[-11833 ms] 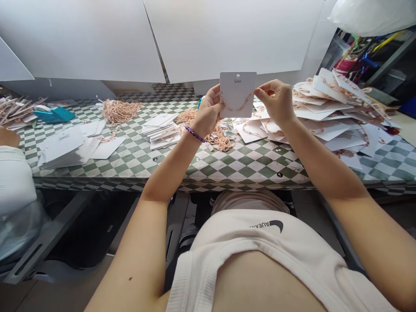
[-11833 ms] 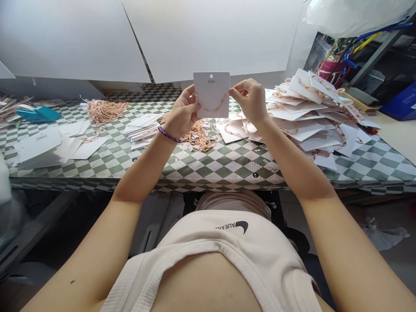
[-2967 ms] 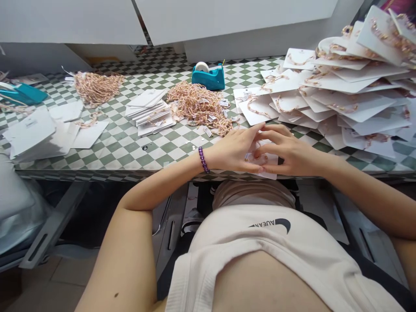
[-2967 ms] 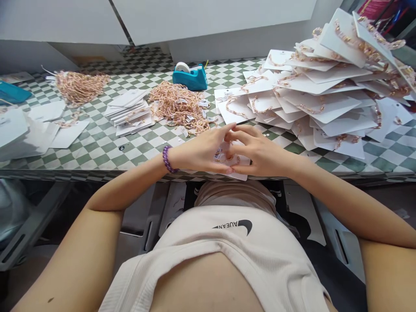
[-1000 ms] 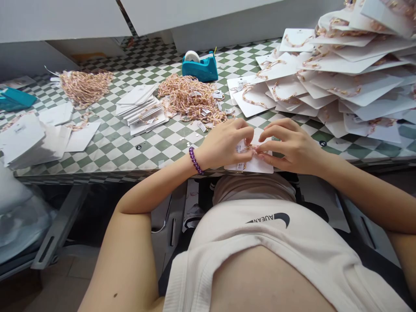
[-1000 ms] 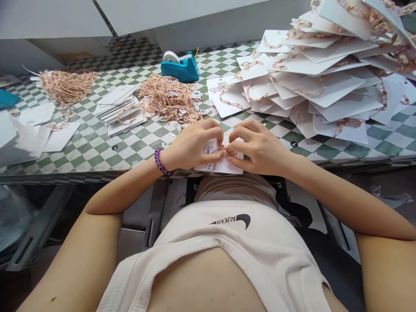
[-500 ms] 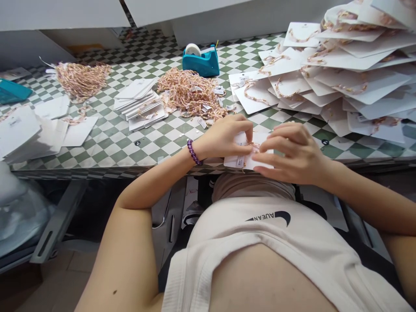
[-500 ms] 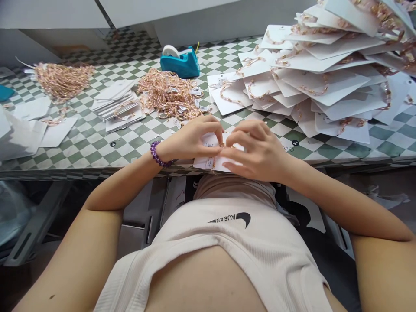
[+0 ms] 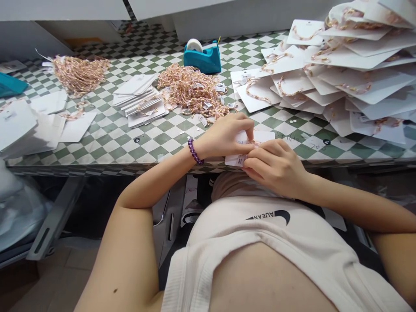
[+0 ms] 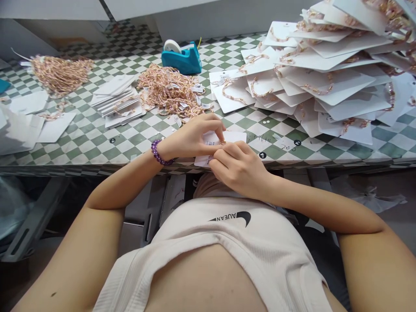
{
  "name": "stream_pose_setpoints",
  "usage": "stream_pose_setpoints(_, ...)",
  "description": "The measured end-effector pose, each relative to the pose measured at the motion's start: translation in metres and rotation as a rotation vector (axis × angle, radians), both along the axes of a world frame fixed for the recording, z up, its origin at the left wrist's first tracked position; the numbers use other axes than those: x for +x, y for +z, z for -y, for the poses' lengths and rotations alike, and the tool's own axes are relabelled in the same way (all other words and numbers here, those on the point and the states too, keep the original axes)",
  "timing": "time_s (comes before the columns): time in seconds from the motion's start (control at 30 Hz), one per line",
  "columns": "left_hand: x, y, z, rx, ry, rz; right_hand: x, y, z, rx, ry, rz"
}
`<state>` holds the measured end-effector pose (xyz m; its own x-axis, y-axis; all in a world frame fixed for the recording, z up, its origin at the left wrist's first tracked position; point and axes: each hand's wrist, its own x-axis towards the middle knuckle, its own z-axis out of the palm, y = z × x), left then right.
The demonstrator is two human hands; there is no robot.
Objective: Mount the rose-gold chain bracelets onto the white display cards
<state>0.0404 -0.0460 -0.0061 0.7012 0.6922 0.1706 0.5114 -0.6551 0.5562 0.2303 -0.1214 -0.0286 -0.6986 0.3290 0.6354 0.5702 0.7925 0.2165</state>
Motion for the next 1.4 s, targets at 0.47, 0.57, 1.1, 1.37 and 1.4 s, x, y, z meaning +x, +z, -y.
stream_pose_setpoints(0.47, 0.001, 0.001, 0.003, 0.016, 0.023, -0.011, 0.006, 0.003, 0.002, -0.025, -0.018, -0.08)
stream_pose_setpoints(0.57, 0.002, 0.001, 0.003, 0.019, 0.028, -0.021, 0.007, -0.003, 0.005, 0.026, -0.146, -0.03)
stream_pose_setpoints(1.1, 0.002, 0.001, 0.004, 0.037, 0.022, -0.02, 0.009, 0.001, 0.01, 0.062, -0.031, 0.042)
stream_pose_setpoints(1.37, 0.002, 0.0, 0.003, 0.038, 0.011, 0.005, 0.016, 0.018, -0.012, -0.225, 0.049, -0.129)
stream_pose_setpoints(1.4, 0.001, 0.0, 0.003, 0.039, 0.006, 0.006, 0.018, 0.019, -0.018, -0.255, 0.019, -0.134)
